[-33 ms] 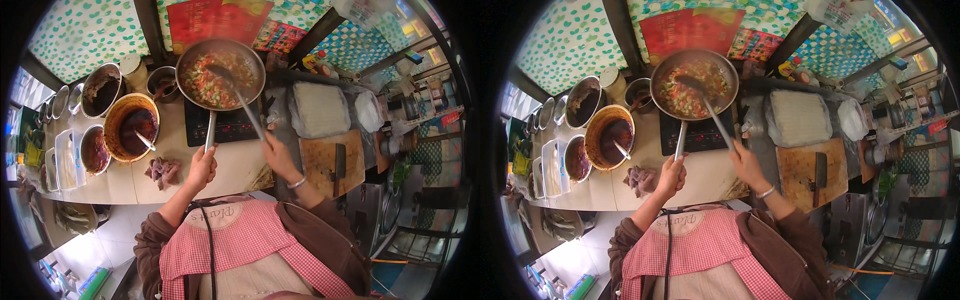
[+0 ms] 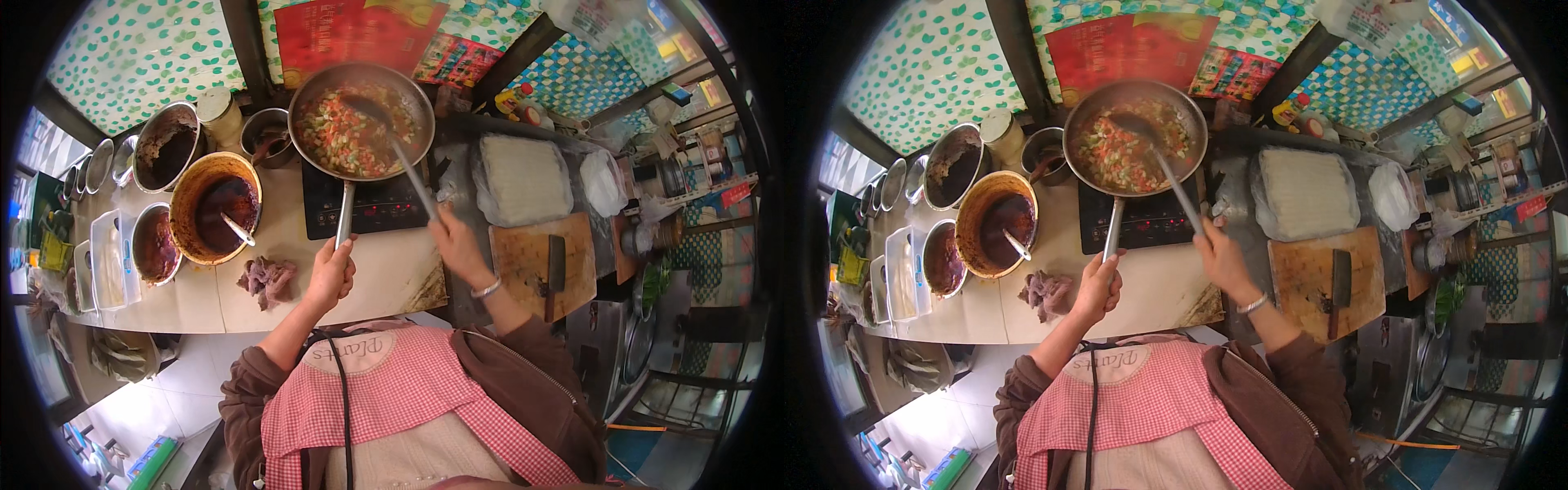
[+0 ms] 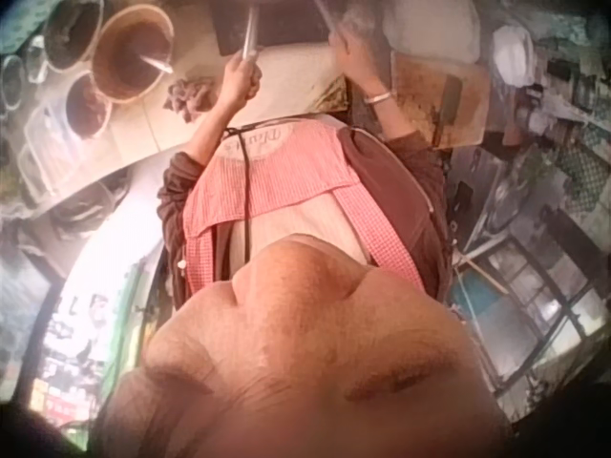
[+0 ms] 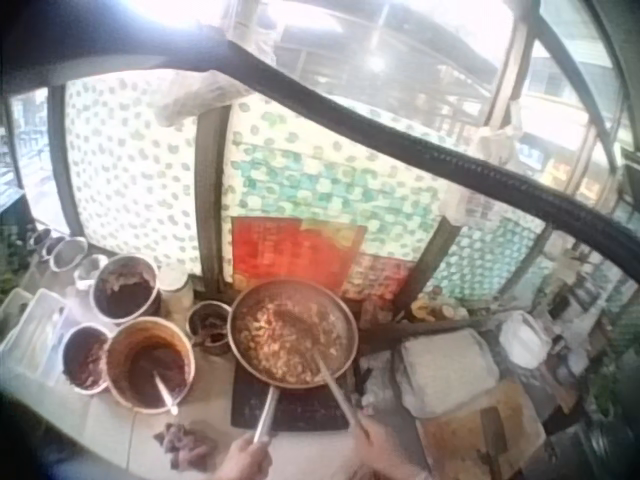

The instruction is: The person stir-fries chopped vegetables in a pan on an induction cooktop, adds chopped green onions, and transfers the cooked mixture into a rectangular container. The person uses a ladle to stir and a cleaver to scrape the green onions from the cutting board.

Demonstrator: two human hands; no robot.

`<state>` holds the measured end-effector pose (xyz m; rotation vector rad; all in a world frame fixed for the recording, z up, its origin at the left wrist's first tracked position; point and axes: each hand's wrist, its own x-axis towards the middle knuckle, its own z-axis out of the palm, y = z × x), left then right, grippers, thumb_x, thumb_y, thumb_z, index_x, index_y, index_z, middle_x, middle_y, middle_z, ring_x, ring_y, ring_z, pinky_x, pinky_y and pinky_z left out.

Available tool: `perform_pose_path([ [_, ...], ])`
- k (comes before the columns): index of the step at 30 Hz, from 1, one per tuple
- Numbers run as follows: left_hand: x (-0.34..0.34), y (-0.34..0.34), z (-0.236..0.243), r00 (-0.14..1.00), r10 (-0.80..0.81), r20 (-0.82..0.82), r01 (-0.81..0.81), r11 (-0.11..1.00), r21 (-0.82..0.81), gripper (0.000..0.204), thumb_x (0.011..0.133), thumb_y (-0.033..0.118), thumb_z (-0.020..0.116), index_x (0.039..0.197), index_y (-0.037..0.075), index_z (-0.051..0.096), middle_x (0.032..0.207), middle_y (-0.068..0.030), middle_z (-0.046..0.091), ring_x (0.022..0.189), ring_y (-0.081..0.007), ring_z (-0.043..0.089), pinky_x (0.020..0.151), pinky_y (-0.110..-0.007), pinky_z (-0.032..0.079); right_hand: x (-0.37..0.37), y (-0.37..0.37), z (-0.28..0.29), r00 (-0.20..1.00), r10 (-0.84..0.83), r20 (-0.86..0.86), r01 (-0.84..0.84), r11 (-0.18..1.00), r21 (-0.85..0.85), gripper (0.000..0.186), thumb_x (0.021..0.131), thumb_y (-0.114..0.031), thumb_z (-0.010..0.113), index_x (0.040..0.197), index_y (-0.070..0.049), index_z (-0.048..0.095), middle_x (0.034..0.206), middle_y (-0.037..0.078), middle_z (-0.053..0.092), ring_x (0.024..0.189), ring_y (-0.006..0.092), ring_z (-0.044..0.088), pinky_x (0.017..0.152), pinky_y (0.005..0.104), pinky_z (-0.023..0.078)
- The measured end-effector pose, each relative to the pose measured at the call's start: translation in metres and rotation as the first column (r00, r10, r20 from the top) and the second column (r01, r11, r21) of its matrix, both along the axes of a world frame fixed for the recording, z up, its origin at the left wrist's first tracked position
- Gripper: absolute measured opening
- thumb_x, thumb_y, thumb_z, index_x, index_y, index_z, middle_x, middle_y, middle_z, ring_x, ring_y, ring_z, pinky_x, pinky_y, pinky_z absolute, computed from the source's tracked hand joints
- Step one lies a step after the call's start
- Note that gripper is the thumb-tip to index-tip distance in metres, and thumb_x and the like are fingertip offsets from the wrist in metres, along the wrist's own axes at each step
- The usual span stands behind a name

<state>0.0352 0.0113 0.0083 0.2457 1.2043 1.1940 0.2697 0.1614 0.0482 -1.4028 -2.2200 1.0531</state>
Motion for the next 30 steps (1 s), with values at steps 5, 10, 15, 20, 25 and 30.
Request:
perform_pose_path([
  [5,-0.002,-0.001,-0.006,1.000,0.013,0.002,-0.013,1.000,0.014,0.037,0.109,0.033,0.053,0.135,0.006,0.053,0.059,0.0002,0.042,0.036,-0.0085,0.031,0.033,-0.028,0.022,-0.025,0.083,0.018,0.995,-0.093,-0.019,0.090,0.986,-0.137,0.039,0.104,-0.024,0.058,0.136,-0.003,0.061,0.091,0.026,0.070,0.089,0.0416,0.073,0.074,0.0459,0.055],
  [10,-0.004,0.002,0.000,1.000,-0.023,-0.008,0.023,1.000,0.020,0.039,0.109,0.033,0.052,0.136,0.004,0.052,0.059,0.0005,0.041,0.036,-0.0079,0.030,0.033,-0.027,0.022,-0.033,0.150,-0.026,0.990,0.111,0.083,-0.128,0.964,0.233,0.029,0.106,-0.024,0.054,0.126,-0.005,0.062,0.084,0.024,0.068,0.066,0.0380,0.070,0.062,0.0460,0.055],
  [15,-0.006,0.000,0.004,1.000,-0.006,-0.025,0.006,1.000,0.001,0.041,0.110,0.033,0.051,0.137,0.003,0.053,0.059,0.0016,0.040,0.038,-0.0070,0.029,0.034,-0.026,0.023,-0.038,0.108,0.034,0.968,0.165,0.189,-0.142,0.981,-0.129,0.032,0.104,-0.026,0.058,0.129,-0.007,0.064,0.089,0.024,0.069,0.086,0.0397,0.070,0.077,0.0480,0.053],
  [20,-0.009,-0.001,0.005,1.000,-0.007,-0.019,0.007,1.000,0.017,0.043,0.110,0.033,0.051,0.139,0.002,0.052,0.060,0.0026,0.039,0.040,-0.0061,0.027,0.035,-0.026,0.022,-0.001,0.135,0.046,0.973,0.145,0.182,-0.154,0.987,0.036,0.032,0.104,-0.029,0.058,0.128,-0.008,0.066,0.093,0.023,0.071,0.088,0.0419,0.070,0.077,0.0486,0.053],
  [25,-0.010,0.000,0.009,0.999,-0.037,-0.021,0.037,0.999,0.008,0.044,0.110,0.033,0.050,0.140,0.002,0.052,0.060,0.0028,0.039,0.040,-0.0059,0.027,0.035,-0.025,0.022,-0.040,0.187,0.010,0.953,0.188,0.237,-0.216,0.971,0.101,0.034,0.104,-0.031,0.057,0.126,-0.007,0.066,0.095,0.025,0.072,0.091,0.0456,0.069,0.079,0.0525,0.052],
  [30,-0.011,0.001,0.014,0.998,-0.036,-0.053,0.034,0.999,-0.030,0.044,0.109,0.034,0.051,0.141,0.003,0.053,0.060,0.0029,0.039,0.040,-0.0061,0.028,0.035,-0.025,0.022,-0.058,0.154,0.036,0.838,0.313,0.447,-0.471,0.829,0.302,0.036,0.103,-0.030,0.057,0.132,-0.009,0.062,0.089,0.023,0.072,0.084,0.0456,0.068,0.075,0.0556,0.053],
])
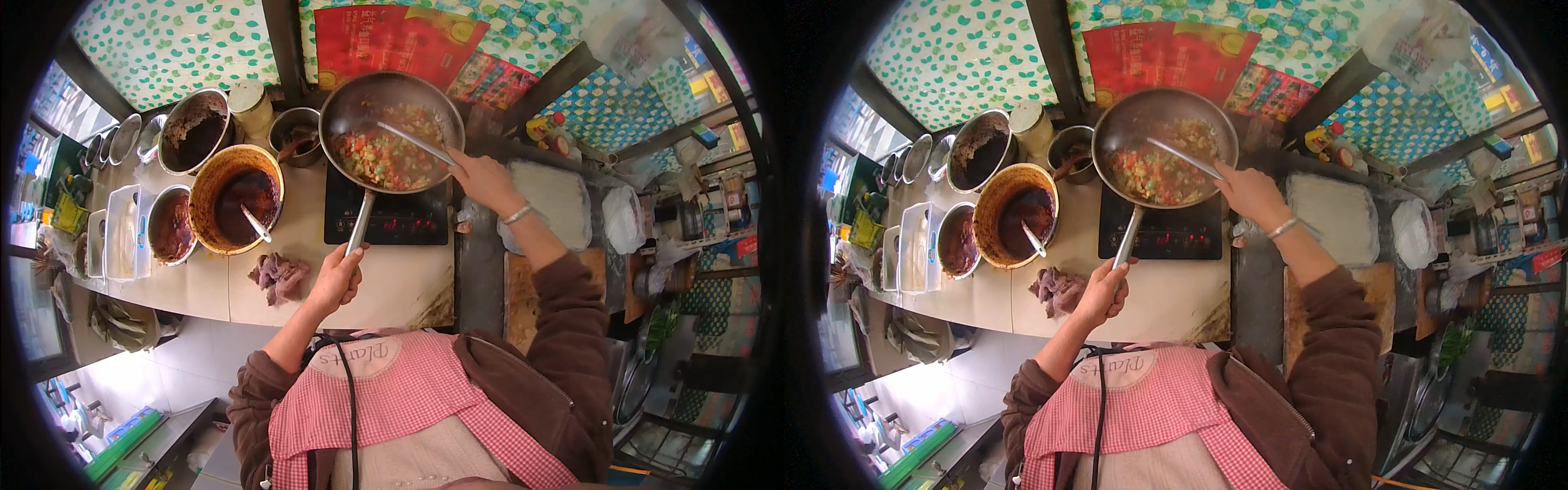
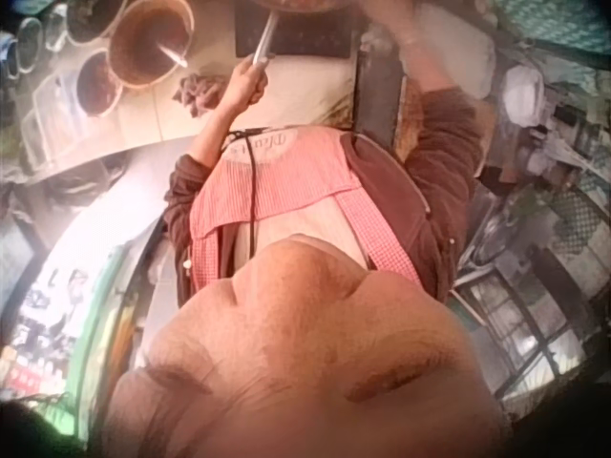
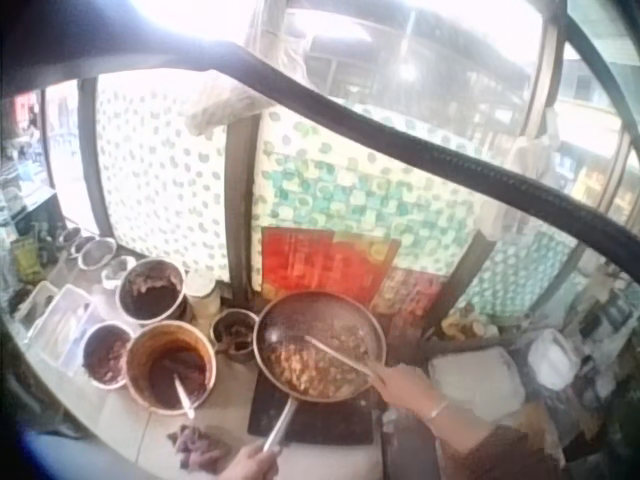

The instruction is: The person stir-fries chopped vegetables in a pan on an induction cooktop, adds chopped green onions, and transfers the cooked mixture into a rectangular container. The person uses a ladle to stir and a cleaver to scrape the green onions from the cutting board.

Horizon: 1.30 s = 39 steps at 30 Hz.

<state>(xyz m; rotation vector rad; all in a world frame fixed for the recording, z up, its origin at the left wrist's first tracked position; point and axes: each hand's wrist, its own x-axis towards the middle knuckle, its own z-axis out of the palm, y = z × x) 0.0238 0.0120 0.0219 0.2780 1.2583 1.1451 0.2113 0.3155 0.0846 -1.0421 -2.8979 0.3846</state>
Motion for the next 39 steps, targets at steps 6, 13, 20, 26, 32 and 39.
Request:
perform_pose_path([
  [6,0.000,-0.005,-0.007,1.000,0.025,-0.002,-0.025,0.999,0.020,0.044,0.109,0.034,0.051,0.141,0.004,0.053,0.060,0.0030,0.039,0.039,-0.0062,0.028,0.035,-0.025,0.022,0.055,0.006,0.067,0.997,0.016,0.075,-0.018,0.999,0.031,0.038,0.104,-0.028,0.059,0.139,-0.012,0.061,0.084,0.021,0.068,0.077,0.0409,0.067,0.072,0.0483,0.053],
  [13,0.003,-0.001,-0.005,1.000,0.006,0.021,-0.007,0.999,0.035,0.042,0.109,0.033,0.050,0.140,0.005,0.053,0.060,0.0029,0.039,0.039,-0.0059,0.027,0.035,-0.025,0.022,0.072,0.009,-0.031,0.801,-0.593,0.088,0.458,0.511,-0.728,0.035,0.110,-0.033,0.050,0.134,-0.010,0.060,0.064,0.005,0.051,0.045,0.0163,0.045,0.043,0.0334,0.038],
  [20,0.002,-0.001,-0.008,0.999,0.027,0.026,-0.027,0.999,0.028,0.041,0.109,0.033,0.051,0.139,0.005,0.054,0.059,0.0023,0.039,0.038,-0.0065,0.028,0.034,-0.026,0.021,0.072,-0.060,0.032,0.873,-0.488,0.000,0.256,0.459,-0.851,0.037,0.111,-0.034,0.048,0.134,-0.008,0.060,0.066,-0.005,0.042,0.048,0.0040,0.036,0.041,0.0249,0.030],
  [26,0.003,-0.001,-0.011,0.999,0.029,0.021,-0.030,0.999,0.026,0.041,0.110,0.034,0.052,0.138,0.004,0.054,0.058,0.0019,0.039,0.036,-0.0070,0.028,0.034,-0.027,0.021,0.094,-0.076,0.054,0.932,-0.356,-0.063,0.186,0.622,-0.760,0.036,0.111,-0.034,0.048,0.134,-0.010,0.062,0.068,-0.007,0.041,0.055,0.0032,0.038,0.048,0.0231,0.033],
  [32,0.004,0.000,-0.008,1.000,0.022,0.015,-0.023,0.999,0.034,0.043,0.110,0.034,0.051,0.139,0.002,0.053,0.058,0.0023,0.039,0.036,-0.0073,0.028,0.034,-0.027,0.022,0.118,-0.086,0.024,0.972,-0.230,0.054,0.201,0.687,-0.699,0.038,0.109,-0.034,0.051,0.135,-0.009,0.063,0.073,0.004,0.060,0.058,0.0151,0.056,0.056,0.0330,0.045],
  [39,0.003,-0.003,-0.012,0.999,0.029,0.027,-0.030,0.998,0.057,0.042,0.109,0.034,0.052,0.138,0.003,0.053,0.059,0.0021,0.039,0.036,-0.0072,0.028,0.034,-0.027,0.022,0.070,-0.067,-0.005,0.966,-0.250,-0.071,0.201,0.893,-0.403,0.040,0.105,-0.030,0.057,0.136,-0.005,0.062,0.094,0.023,0.072,0.083,0.0399,0.072,0.074,0.0459,0.054],
])
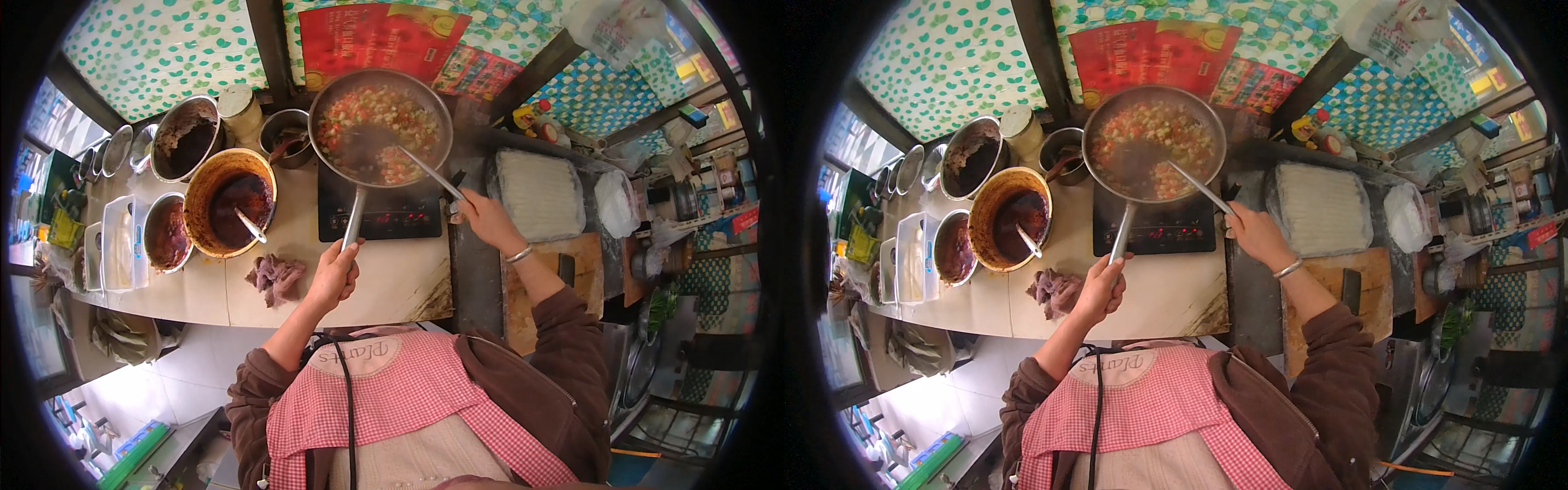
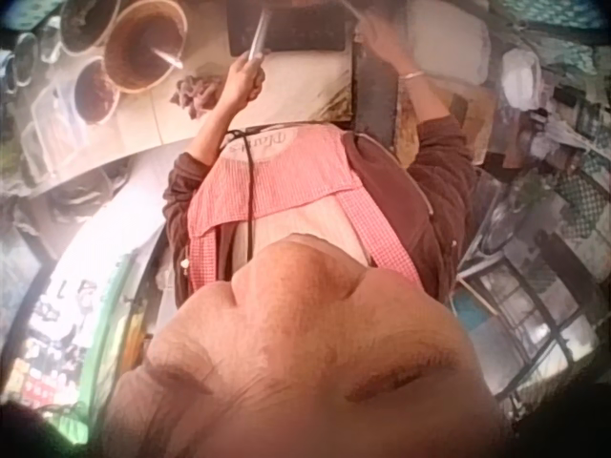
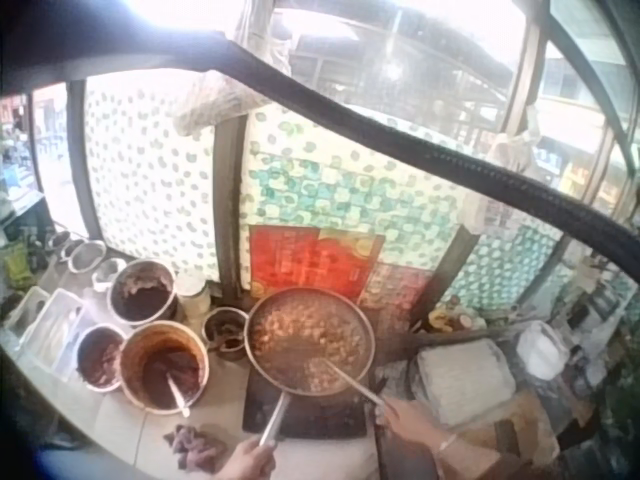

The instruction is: The person stir-fries chopped vegetables in a pan on an induction cooktop, adds chopped green onions, and transfers the cooked mixture into a rectangular container. The person uses a ladle to stir and a cleaver to scrape the green onions from the cutting board.

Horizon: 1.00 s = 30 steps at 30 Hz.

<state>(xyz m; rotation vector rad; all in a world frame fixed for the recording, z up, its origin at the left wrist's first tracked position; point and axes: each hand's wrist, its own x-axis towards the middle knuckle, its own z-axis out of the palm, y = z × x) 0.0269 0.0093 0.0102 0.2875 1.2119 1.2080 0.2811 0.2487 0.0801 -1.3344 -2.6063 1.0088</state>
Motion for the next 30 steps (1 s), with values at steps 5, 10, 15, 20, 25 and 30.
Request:
perform_pose_path([
  [5,-0.001,0.001,-0.001,1.000,-0.004,0.009,0.004,1.000,-0.008,0.042,0.109,0.034,0.053,0.138,0.004,0.053,0.059,0.0019,0.039,0.037,-0.0071,0.028,0.034,-0.026,0.022,-0.006,0.031,0.015,0.997,-0.006,-0.074,0.014,0.994,0.106,0.038,0.104,-0.030,0.059,0.132,-0.005,0.064,0.092,0.023,0.073,0.087,0.0420,0.072,0.076,0.0473,0.054],
  [10,0.000,0.001,-0.001,1.000,-0.001,0.011,0.001,1.000,-0.005,0.041,0.108,0.035,0.054,0.136,0.005,0.054,0.059,0.0017,0.039,0.037,-0.0071,0.029,0.034,-0.026,0.022,-0.062,0.061,0.027,1.000,0.004,0.022,-0.013,0.925,0.380,0.033,0.104,-0.032,0.056,0.125,-0.008,0.065,0.094,0.025,0.072,0.089,0.0474,0.068,0.077,0.0552,0.053],
  [15,0.002,0.003,0.001,1.000,0.000,0.005,0.000,1.000,-0.019,0.041,0.109,0.034,0.053,0.136,0.005,0.054,0.058,0.0019,0.039,0.037,-0.0069,0.029,0.034,-0.026,0.022,-0.066,0.056,0.009,0.971,0.104,0.217,-0.185,0.899,0.397,0.030,0.104,-0.033,0.055,0.123,-0.011,0.064,0.096,0.023,0.072,0.090,0.0471,0.068,0.079,0.0572,0.053],
  [20,-0.001,-0.001,0.000,1.000,-0.009,-0.013,0.008,1.000,-0.015,0.044,0.110,0.034,0.049,0.141,0.004,0.052,0.061,0.0025,0.039,0.038,-0.0067,0.028,0.035,-0.025,0.023,-0.016,0.052,0.054,0.993,0.117,0.035,-0.121,0.983,0.137,0.032,0.105,-0.031,0.055,0.123,-0.005,0.063,0.096,0.022,0.072,0.092,0.0458,0.067,0.080,0.0506,0.053],
  [25,0.003,0.006,0.005,0.999,-0.032,-0.006,0.032,0.999,0.000,0.043,0.110,0.033,0.049,0.141,0.003,0.053,0.061,0.0024,0.040,0.038,-0.0065,0.028,0.034,-0.025,0.022,0.006,0.068,-0.026,0.991,-0.071,-0.112,0.100,0.956,0.277,0.034,0.107,-0.029,0.054,0.125,-0.001,0.061,0.086,0.020,0.069,0.086,0.0404,0.069,0.075,0.0456,0.053],
  [30,0.005,0.002,0.000,1.000,0.003,-0.006,-0.003,1.000,-0.024,0.043,0.110,0.033,0.049,0.141,0.003,0.053,0.061,0.0020,0.040,0.038,-0.0067,0.029,0.034,-0.025,0.022,-0.017,0.008,0.009,0.977,-0.209,-0.032,0.199,0.959,-0.200,0.029,0.109,-0.027,0.050,0.110,0.001,0.059,0.071,0.015,0.060,0.060,0.0269,0.064,0.061,0.0418,0.050],
])
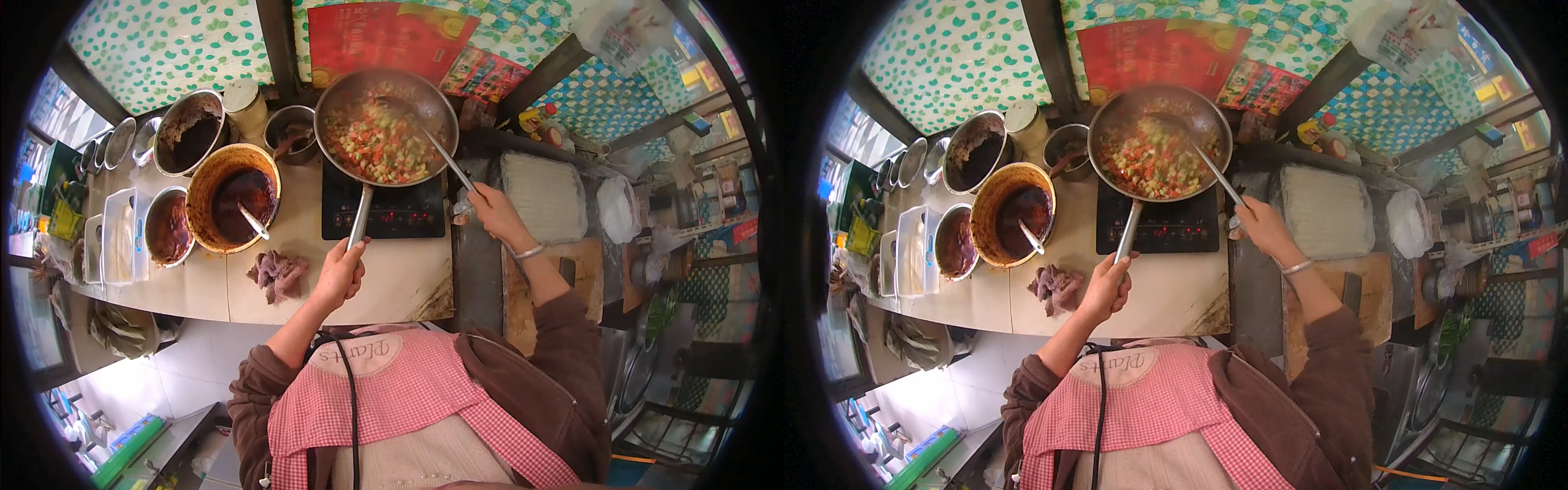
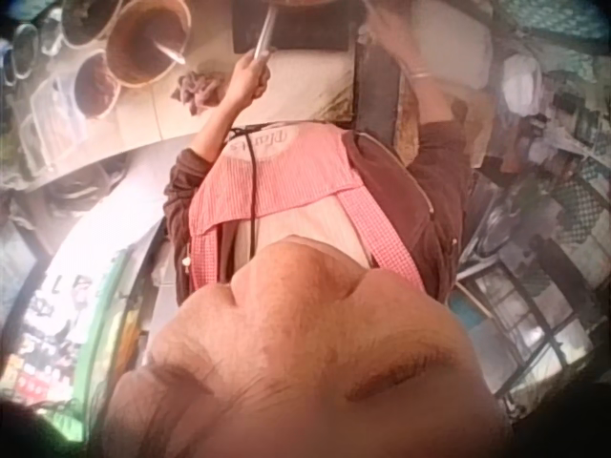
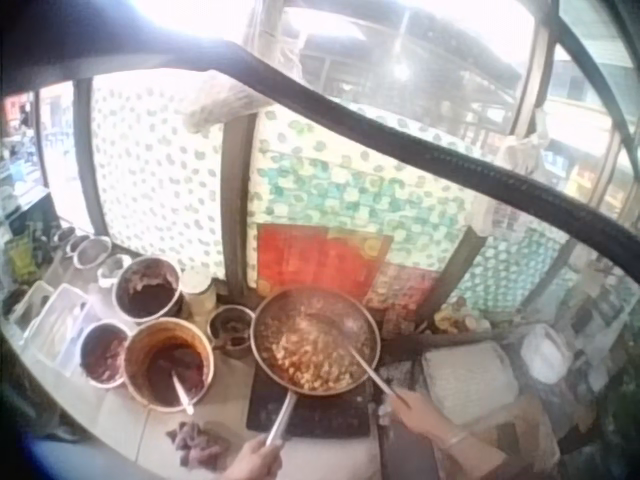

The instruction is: The person stir-fries chopped vegetables in a pan on an induction cooktop, adds chopped green onions, and transfers the cooked mixture into a rectangular container. The person uses a ladle to stir and a cleaver to scrape the green onions from the cutting board.

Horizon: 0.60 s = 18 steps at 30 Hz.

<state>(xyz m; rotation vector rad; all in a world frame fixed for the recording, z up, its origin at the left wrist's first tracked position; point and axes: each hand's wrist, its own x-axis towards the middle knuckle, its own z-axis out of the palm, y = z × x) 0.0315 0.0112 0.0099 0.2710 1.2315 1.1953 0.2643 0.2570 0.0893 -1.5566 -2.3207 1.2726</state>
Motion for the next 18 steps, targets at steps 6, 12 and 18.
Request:
perform_pose_path([
  [6,0.003,0.002,0.002,1.000,-0.015,-0.012,0.015,1.000,0.001,0.042,0.110,0.033,0.048,0.140,0.004,0.053,0.061,0.0020,0.040,0.038,-0.0069,0.029,0.034,-0.025,0.022,0.028,-0.005,-0.016,0.990,-0.115,-0.077,0.120,0.990,0.067,0.026,0.109,-0.028,0.051,0.107,-0.004,0.060,0.063,0.007,0.050,0.048,0.0190,0.050,0.048,0.0380,0.041],
  [12,0.005,0.002,-0.001,1.000,-0.013,-0.028,0.014,1.000,0.023,0.042,0.111,0.035,0.047,0.139,0.004,0.053,0.061,0.0021,0.040,0.038,-0.0073,0.029,0.034,-0.025,0.023,0.040,-0.032,-0.006,0.997,-0.041,-0.071,0.035,0.996,-0.082,0.027,0.109,-0.028,0.052,0.119,-0.006,0.065,0.065,0.003,0.047,0.050,0.0135,0.043,0.049,0.0344,0.038],
  [18,0.005,0.000,-0.005,1.000,0.006,-0.024,-0.006,1.000,0.007,0.039,0.110,0.034,0.049,0.138,0.006,0.053,0.061,0.0023,0.040,0.037,-0.0072,0.030,0.034,-0.025,0.022,0.049,-0.050,0.037,0.990,0.022,-0.139,-0.036,0.994,-0.099,0.029,0.108,-0.030,0.053,0.123,-0.008,0.065,0.066,0.000,0.047,0.053,0.0098,0.046,0.050,0.0321,0.040],
])
